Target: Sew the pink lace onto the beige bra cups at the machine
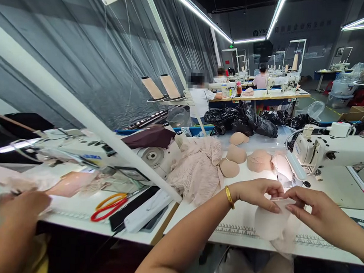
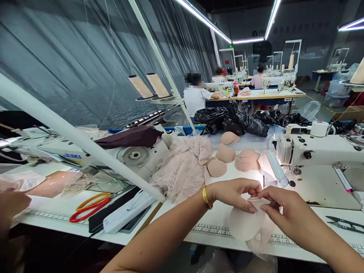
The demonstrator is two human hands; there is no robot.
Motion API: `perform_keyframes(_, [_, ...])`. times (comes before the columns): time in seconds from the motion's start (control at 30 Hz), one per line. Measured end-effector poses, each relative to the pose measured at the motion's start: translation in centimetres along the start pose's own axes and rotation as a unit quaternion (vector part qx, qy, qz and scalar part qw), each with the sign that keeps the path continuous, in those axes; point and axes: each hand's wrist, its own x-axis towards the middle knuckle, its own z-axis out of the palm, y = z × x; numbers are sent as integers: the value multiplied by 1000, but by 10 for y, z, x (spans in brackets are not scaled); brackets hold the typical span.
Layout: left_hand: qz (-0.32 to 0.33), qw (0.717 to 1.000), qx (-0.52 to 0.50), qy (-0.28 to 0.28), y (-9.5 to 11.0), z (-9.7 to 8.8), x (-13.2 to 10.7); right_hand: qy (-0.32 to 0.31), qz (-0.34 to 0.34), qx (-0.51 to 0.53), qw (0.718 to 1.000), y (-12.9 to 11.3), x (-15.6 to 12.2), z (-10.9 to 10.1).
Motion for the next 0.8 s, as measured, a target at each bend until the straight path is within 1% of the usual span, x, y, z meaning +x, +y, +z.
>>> perform_keyframes(0.03, [-5, 1000, 16, 26, -1, -1, 0, 30, -17, -31, 999, -1, 0, -4])
perform_keyframes(0.07, [-2, 997, 47, 67, -1, -2, -3, 70, -40, -64, 995, -2, 0, -5])
perform_keyframes(0.1, [9, 989, 90, 118, -1, -2, -6, 115, -69, -97, 986, -1, 0, -5])
perform_keyframes(0.13, [25, 974, 145, 172, -1, -1, -10, 161, -105, -128, 973, 0, 0, -3])
perform_keyframes(0.17, [46, 950, 214, 221, -1, 0, -14, 202, -141, -153, 957, 3, 0, 0])
perform_keyframes(0.2, [65, 919, 294, 254, -1, 2, -18, 234, -173, -171, 941, 8, 1, 5])
perform_keyframes(0.23, [78, 884, 378, 265, -3, 5, -21, 253, -198, -183, 929, 15, 2, 11])
perform_keyframes(0.27, [84, 846, 460, 256, -6, 8, -24, 257, -215, -190, 923, 24, 3, 16])
perform_keyframes(0.33, [87, 777, 590, 202, -14, 18, -25, 232, -225, -196, 926, 48, 7, 24])
perform_keyframes(0.37, [93, 755, 628, 164, -19, 23, -23, 207, -223, -196, 932, 61, 9, 25])
perform_keyframes(0.4, [106, 743, 649, 127, -24, 27, -20, 178, -219, -192, 940, 74, 11, 25])
perform_keyframes(0.43, [127, 739, 654, 97, -29, 31, -15, 142, -213, -181, 950, 86, 13, 24])
perform_keyframes(0.5, [168, 747, 641, 61, -40, 35, -1, 73, -195, -153, 966, 106, 16, 18])
perform_keyframes(0.53, [174, 753, 632, 61, -46, 35, 7, 43, -187, -140, 971, 114, 17, 14])
perform_keyframes(0.57, [166, 763, 622, 67, -51, 33, 15, 23, -180, -131, 975, 119, 19, 10])
perform_keyframes(0.63, [119, 788, 599, 76, -63, 29, 29, 14, -175, -127, 976, 124, 20, 4])
perform_keyframes(0.7, [71, 813, 573, 75, -73, 24, 39, 21, -179, -133, 974, 125, 20, 1])
perform_keyframes(0.73, [58, 820, 565, 78, -77, 22, 41, 23, -182, -141, 973, 124, 19, 0])
perform_keyframes(0.8, [60, 818, 563, 104, -83, 22, 42, 18, -183, -164, 969, 123, 16, -2])
